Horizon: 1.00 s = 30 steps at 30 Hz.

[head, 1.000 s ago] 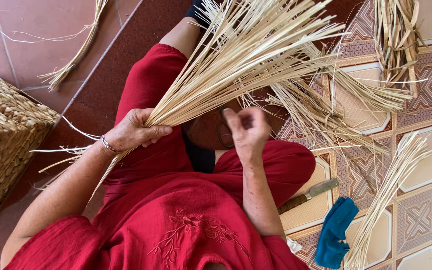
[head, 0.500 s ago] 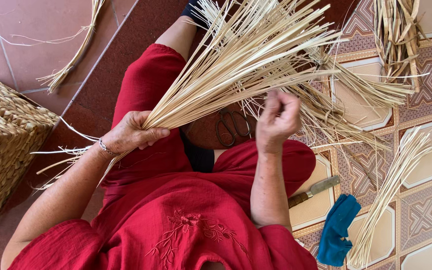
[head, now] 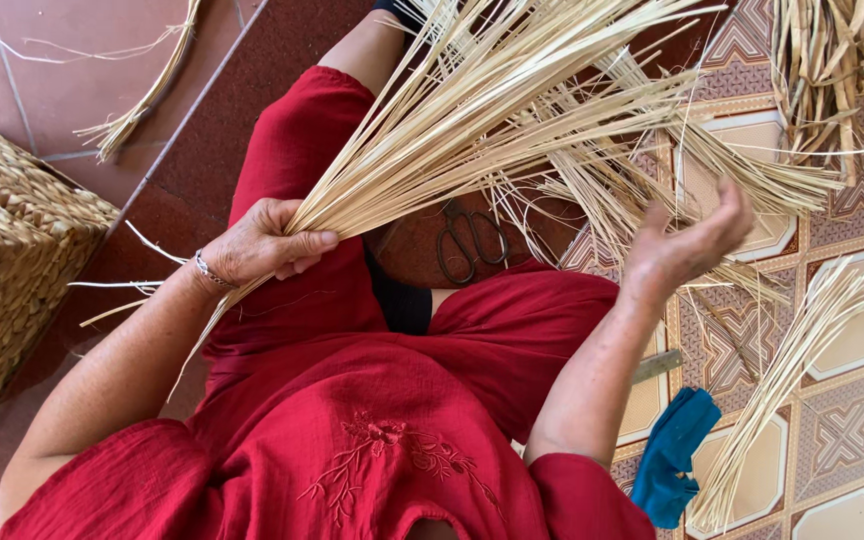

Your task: The person gathers and aligns dried straw bundles, trims the ends with scissors, and ties them into neat bundles. The person repeatedly adjusts the straw, cuts uneven ends, and secures the bundles with twine.

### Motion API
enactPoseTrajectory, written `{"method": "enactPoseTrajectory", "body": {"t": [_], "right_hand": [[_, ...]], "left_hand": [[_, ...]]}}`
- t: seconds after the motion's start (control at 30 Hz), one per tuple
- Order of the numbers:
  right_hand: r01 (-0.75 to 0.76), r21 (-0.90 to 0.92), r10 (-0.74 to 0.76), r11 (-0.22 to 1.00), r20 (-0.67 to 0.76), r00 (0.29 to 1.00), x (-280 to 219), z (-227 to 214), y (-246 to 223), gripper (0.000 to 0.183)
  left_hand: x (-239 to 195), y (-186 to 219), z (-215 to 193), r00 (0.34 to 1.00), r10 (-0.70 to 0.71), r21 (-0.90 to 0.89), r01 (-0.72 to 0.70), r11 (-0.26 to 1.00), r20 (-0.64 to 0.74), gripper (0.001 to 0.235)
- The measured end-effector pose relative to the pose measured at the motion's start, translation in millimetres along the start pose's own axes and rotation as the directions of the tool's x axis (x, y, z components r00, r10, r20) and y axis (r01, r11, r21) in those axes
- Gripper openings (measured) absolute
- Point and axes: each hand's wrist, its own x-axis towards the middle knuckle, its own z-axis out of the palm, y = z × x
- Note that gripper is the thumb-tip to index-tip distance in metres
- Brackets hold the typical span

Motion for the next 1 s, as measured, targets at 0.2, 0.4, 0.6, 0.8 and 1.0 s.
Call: {"method": "enactPoseTrajectory", "body": {"t": [0.2,0.4,0.6,0.8,1.0], "right_hand": [[-0.801,0.416,0.044,0.431,0.877,0.479,-79,0,-99,0.02],[-0.901,0.432,-0.114,-0.025,0.895,0.432,-106,15,-160,0.008],[-0.879,0.449,-0.063,-0.159,0.884,0.463,-93,5,-143,0.008],[-0.735,0.45,0.023,-0.507,0.859,0.511,-79,11,-103,0.009],[-0.48,0.586,0.305,-0.652,0.783,0.542,-32,-7,-20,0.015]], "left_hand": [[1,1,1,1.0,0.008,0.005,-0.008,1.0,0.004,0.019],[-2,2,2,1.0,0.021,0.02,-0.021,1.0,-0.002,0.019],[-1,1,-2,1.0,0.017,0.009,-0.017,1.0,0.001,0.021],[0,-3,-1,1.0,0.029,-0.014,-0.029,0.999,-0.003,0.02],[2,-6,-1,0.998,0.058,0.012,-0.057,0.998,-0.005,0.02]]}}
